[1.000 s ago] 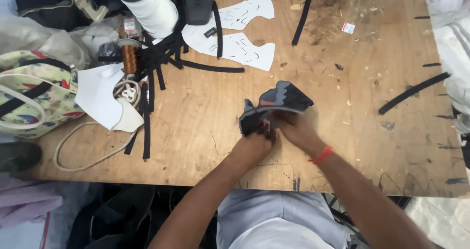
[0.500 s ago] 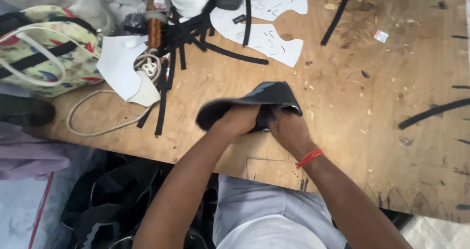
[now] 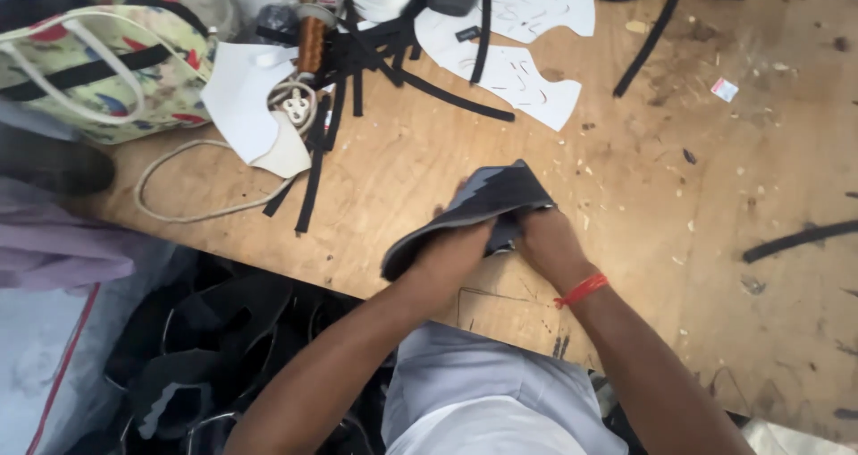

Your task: The person works at a wooden workbench turning and shaping a black fabric shoe upper, repeatedly folding it and pressing a gray foam lining piece inside to fit it into place. They reposition the upper several times, working the lining along the edges by hand.

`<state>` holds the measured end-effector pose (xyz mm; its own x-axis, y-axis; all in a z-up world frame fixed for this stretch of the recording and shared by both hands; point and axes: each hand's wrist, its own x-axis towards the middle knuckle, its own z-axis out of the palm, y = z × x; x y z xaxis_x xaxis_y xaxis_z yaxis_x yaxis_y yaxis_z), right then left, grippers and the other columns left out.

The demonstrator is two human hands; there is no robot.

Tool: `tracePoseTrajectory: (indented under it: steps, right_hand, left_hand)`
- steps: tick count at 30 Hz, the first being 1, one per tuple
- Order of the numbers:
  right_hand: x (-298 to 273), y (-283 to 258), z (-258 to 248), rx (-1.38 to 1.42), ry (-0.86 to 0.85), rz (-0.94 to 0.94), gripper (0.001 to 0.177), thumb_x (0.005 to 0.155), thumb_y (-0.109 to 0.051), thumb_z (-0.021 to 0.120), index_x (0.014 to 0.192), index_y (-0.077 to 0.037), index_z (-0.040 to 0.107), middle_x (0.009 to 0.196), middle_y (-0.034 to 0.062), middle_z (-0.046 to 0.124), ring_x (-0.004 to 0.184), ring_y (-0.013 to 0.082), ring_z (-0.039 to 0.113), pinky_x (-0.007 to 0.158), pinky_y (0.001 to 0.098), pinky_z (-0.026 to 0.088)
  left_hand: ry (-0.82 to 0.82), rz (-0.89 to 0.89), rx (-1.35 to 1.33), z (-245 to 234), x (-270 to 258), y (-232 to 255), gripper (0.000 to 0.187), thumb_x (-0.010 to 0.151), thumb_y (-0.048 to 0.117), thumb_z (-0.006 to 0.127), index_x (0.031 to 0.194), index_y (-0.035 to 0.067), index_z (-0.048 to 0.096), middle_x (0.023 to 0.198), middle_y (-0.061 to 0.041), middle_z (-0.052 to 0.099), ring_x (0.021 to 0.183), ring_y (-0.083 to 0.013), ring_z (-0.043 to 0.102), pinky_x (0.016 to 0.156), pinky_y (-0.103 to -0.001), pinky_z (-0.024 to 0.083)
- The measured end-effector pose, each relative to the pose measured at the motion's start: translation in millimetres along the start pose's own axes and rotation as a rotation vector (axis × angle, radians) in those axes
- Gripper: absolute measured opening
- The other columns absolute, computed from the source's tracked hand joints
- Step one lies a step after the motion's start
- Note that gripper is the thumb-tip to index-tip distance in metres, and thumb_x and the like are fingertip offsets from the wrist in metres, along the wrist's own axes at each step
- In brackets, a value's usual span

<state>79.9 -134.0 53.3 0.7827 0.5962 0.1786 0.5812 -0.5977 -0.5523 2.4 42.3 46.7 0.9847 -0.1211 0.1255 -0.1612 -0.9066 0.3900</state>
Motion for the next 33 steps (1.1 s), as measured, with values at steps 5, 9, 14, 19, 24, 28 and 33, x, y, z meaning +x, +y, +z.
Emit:
tracePoseTrajectory:
  steps: [5,9,14,19,24,28,33]
  right_hand:
    - [8.6,-21.0,-16.3,0.12,0.038,-0.264,0.048,0.076,-0.003,0.059,0.124,0.0,0.066,0.118,0.0312,0.067,0.108,0.0523,0.06,0.088,0.0539,0.052]
    - [13.4,-19.3,-16.9,-0.001,-0.168,0.028,0.042,0.078,-0.01,0.059,0.117,-0.005,0.072,0.104,0.0265,0.07,0.096,0.0467,0.066,0.084,0.0539,0.053]
    - [10.4,-20.5,-13.5,-0.084,-0.182,0.134,0.026,0.088,-0.018,0.06,0.105,-0.004,0.073,0.1,0.0237,0.072,0.094,0.0423,0.068,0.086,0.0521,0.054]
    - [9.5,-32.4,-39.7,0.255,-0.094,0.247,0.027,0.086,-0.016,0.062,0.109,-0.006,0.074,0.09,0.0212,0.072,0.084,0.0398,0.069,0.074,0.0472,0.054]
    - [0.6,-16.2,-36.1,0.186,-0.081,0.22,0.023,0.089,-0.016,0.064,0.108,-0.006,0.073,0.09,0.021,0.072,0.085,0.0389,0.07,0.074,0.0451,0.054]
    - [-15.2,-2.9,-20.2,0.068,-0.026,-0.103,0.03,0.082,-0.007,0.062,0.11,-0.002,0.071,0.101,0.0241,0.071,0.094,0.0445,0.066,0.08,0.0504,0.053]
    - [-8.7,-0.1,-17.3,0.075,-0.016,0.001,0.024,0.085,-0.007,0.061,0.107,0.0,0.069,0.101,0.0256,0.069,0.097,0.0448,0.065,0.081,0.0504,0.052]
  left_hand:
    - [-0.016,0.007,0.07,5.8,8.1,-15.0,0.06,0.089,0.02,0.053,0.147,0.01,0.045,0.158,-0.02,0.037,0.148,-0.0413,0.032,0.101,-0.073,0.035]
    - [-0.098,0.016,0.128,-2.4,32.6,-17.4,0.043,0.097,0.016,0.049,0.139,0.01,0.054,0.139,-0.021,0.056,0.125,-0.0366,0.058,0.096,-0.051,0.053]
    - [-0.047,0.011,0.15,-5.8,43.2,-5.1,0.033,0.095,0.016,0.05,0.126,0.011,0.06,0.121,-0.017,0.069,0.109,-0.0338,0.068,0.087,-0.045,0.058]
    - [0.015,-0.196,-0.068,-12.5,54.8,8.7,0.029,0.098,0.017,0.048,0.121,0.014,0.064,0.115,-0.016,0.071,0.102,-0.0327,0.071,0.085,-0.047,0.056]
    - [-0.025,-0.218,-0.187,8.1,56.1,-1.2,0.029,0.103,0.02,0.046,0.123,0.012,0.065,0.122,-0.016,0.07,0.112,-0.0325,0.068,0.097,-0.045,0.054]
    - [0.048,-0.009,-0.507,4.8,47.1,-18.0,0.036,0.104,0.025,0.046,0.129,0.004,0.061,0.128,-0.023,0.065,0.119,-0.0368,0.062,0.101,-0.045,0.049]
    - [0.072,0.103,-0.131,23.8,49.8,-14.0,0.039,0.098,0.02,0.046,0.131,0.006,0.061,0.13,-0.024,0.064,0.116,-0.0389,0.062,0.098,-0.046,0.049]
